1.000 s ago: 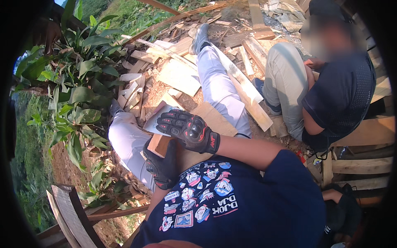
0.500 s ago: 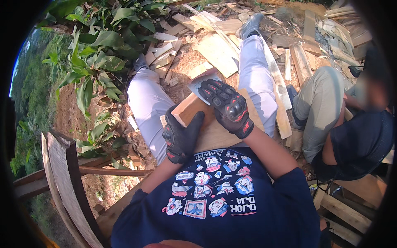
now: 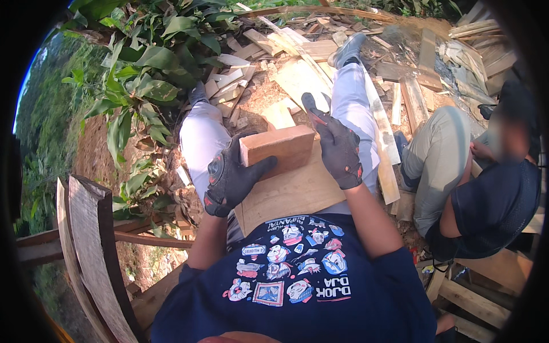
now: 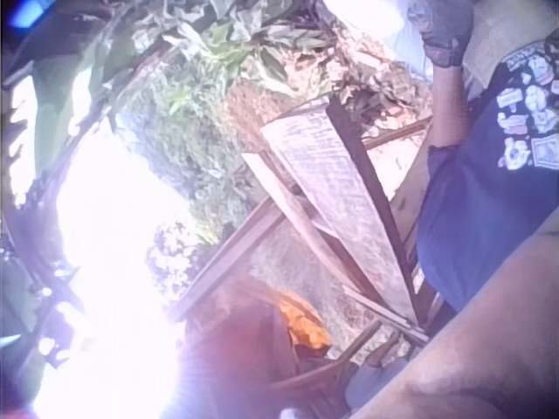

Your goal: The person sits on the ground and sands a small rectangular block of wood using a sanding block. They rotate the block to sand different sides and edges, then place it down and pick up a larger plank to sand its surface.

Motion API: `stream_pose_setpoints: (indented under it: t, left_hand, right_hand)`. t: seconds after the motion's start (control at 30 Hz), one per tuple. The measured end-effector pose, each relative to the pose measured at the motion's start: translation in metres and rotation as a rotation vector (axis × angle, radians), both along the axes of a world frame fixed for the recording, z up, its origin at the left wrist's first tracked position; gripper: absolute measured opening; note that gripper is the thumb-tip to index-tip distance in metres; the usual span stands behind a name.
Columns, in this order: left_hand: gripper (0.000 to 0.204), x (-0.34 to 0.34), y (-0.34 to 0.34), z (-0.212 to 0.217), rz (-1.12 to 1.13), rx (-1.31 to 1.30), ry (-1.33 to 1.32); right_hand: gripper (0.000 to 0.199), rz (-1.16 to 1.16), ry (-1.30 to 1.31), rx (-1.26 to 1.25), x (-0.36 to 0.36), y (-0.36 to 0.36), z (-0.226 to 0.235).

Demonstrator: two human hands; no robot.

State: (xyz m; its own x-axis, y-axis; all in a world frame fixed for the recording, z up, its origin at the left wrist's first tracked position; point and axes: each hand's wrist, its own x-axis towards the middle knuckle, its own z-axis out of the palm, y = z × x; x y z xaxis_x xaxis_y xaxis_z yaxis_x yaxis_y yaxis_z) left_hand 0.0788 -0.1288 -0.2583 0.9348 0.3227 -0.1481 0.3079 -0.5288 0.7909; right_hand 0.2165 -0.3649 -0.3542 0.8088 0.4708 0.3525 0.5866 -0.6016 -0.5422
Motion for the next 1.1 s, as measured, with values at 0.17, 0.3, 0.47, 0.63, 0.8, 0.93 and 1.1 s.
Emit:
stream_pose_setpoints:
  t: [0.17, 0.3, 0.47, 0.63, 0.8, 0.93, 1.1]
  left_hand:
    - [0.069, 0.057, 0.058, 0.014, -0.494, -0.355, 0.135]
    - [0.062, 0.095, 0.035, -0.023, -0.652, 0.009, 0.234]
    - [0.082, 0.067, -0.018, -0.037, -0.623, 0.519, 0.181]
    - [0.130, -0.015, -0.052, -0.023, -0.562, 0.491, 0.018]
    - [0.117, -0.019, -0.081, -0.024, -0.320, 0.486, 0.180]
    - [0.102, -0.010, -0.067, -0.016, -0.308, 0.387, 0.190]
    - [0.101, 0.006, -0.025, 0.006, -0.247, -0.087, 0.237]
  right_hand:
    - [0.033, -0.015, 0.686, 0.439, -0.021, 0.004, 0.004]
    - [0.031, -0.096, 0.493, 0.268, -0.045, 0.009, 0.017]
    - [0.030, -0.133, 0.346, 0.297, -0.048, -0.002, 0.006]
    - [0.029, -0.222, 0.311, 0.235, -0.036, -0.014, 0.001]
    - [0.032, -0.186, 0.395, 0.236, -0.034, -0.015, 0.000]
    - [0.032, -0.088, 0.327, 0.272, -0.043, -0.005, 0.020]
    - [0.040, 0.147, -0.029, 0.271, -0.051, -0.012, 0.011]
